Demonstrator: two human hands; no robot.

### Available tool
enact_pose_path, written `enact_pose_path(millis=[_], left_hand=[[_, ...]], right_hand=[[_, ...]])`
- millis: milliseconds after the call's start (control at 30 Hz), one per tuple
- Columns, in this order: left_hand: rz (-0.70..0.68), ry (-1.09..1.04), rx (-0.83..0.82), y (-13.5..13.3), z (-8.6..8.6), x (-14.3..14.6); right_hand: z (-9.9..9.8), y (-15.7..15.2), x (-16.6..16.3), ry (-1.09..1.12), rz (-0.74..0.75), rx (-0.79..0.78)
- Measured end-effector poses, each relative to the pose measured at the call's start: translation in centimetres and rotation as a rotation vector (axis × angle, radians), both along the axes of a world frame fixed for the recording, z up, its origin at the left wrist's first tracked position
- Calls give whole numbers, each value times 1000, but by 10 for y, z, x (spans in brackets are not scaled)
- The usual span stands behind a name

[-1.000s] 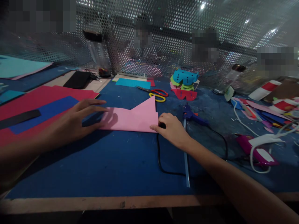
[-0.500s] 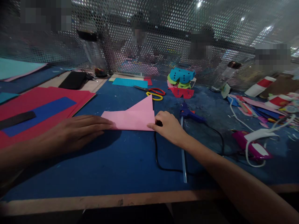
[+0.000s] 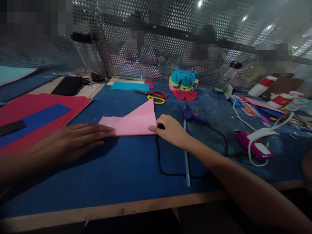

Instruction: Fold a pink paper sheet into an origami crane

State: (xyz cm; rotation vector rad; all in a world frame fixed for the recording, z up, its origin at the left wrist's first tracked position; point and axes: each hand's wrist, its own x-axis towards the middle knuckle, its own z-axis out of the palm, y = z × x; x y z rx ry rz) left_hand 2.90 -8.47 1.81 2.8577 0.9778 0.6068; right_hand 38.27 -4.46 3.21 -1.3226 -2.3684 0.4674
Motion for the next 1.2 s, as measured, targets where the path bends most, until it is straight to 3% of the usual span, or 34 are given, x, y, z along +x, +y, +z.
enact_pose_path(millis=[400, 600, 800, 1200], left_hand=[[7, 168, 75, -6, 9, 3], [-55, 174, 131, -5, 14, 4], [-44, 168, 86, -3, 12, 2], [-33, 184, 183, -4, 7, 4]], right_hand=[[-5, 1, 1, 8, -8, 26], [-9, 2, 2, 43, -8, 38], [-10, 3, 2, 53, -3, 53], [-13, 4, 2, 65, 0, 75]])
